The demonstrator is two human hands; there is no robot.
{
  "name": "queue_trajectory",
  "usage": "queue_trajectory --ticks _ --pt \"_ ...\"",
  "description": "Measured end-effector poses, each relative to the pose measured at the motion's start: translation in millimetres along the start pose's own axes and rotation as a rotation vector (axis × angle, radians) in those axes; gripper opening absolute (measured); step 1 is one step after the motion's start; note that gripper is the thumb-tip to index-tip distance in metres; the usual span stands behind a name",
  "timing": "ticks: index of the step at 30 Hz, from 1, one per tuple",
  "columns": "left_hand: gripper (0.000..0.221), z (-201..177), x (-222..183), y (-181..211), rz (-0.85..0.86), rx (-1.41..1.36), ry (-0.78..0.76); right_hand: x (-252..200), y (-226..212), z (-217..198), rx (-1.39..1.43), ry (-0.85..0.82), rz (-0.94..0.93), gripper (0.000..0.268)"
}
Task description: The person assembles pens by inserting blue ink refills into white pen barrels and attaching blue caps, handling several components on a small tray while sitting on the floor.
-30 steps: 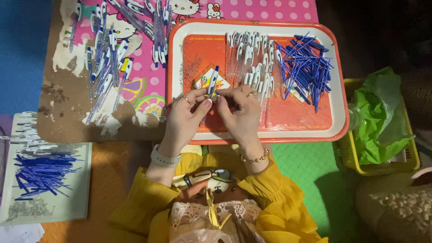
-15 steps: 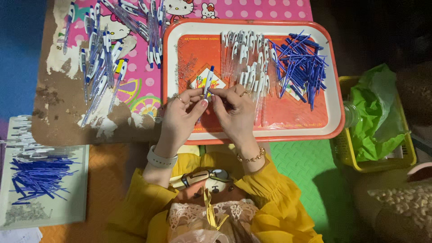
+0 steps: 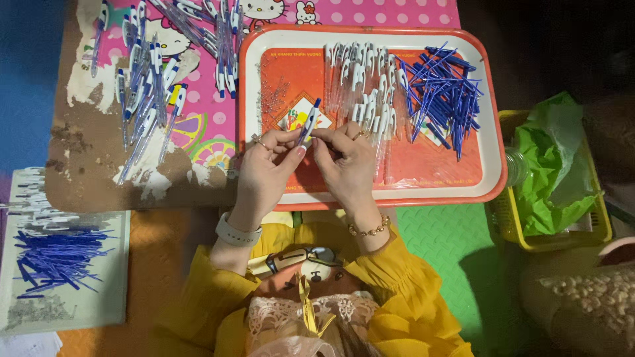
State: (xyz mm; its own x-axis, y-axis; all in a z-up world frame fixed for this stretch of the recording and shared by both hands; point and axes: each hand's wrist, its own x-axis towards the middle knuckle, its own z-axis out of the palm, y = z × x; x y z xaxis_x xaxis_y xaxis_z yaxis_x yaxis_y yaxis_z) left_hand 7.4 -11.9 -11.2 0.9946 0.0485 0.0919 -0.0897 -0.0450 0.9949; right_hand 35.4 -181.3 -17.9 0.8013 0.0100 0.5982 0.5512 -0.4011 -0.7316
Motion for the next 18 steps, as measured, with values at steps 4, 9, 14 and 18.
queue_trajectory --ticks 4,9,14,18 --pt "0.027 3 2 -6 0.019 0.001 -0.013 -1 -4 3 -0.027 0.020 -0.005 0.012" --pt "0.028 2 5 -13 0.020 -0.040 -0.051 -3 -9 6 -0.293 0.074 -0.069 0.011" --pt "0.029 1 1 -5 0.043 -0.012 -0.051 -1 -10 1 -0.232 0.007 -0.010 0.011" --pt "0.027 -6 -1 5 0.057 0.073 -0.052 10 -28 -16 0.240 -0.007 0.325 0.021"
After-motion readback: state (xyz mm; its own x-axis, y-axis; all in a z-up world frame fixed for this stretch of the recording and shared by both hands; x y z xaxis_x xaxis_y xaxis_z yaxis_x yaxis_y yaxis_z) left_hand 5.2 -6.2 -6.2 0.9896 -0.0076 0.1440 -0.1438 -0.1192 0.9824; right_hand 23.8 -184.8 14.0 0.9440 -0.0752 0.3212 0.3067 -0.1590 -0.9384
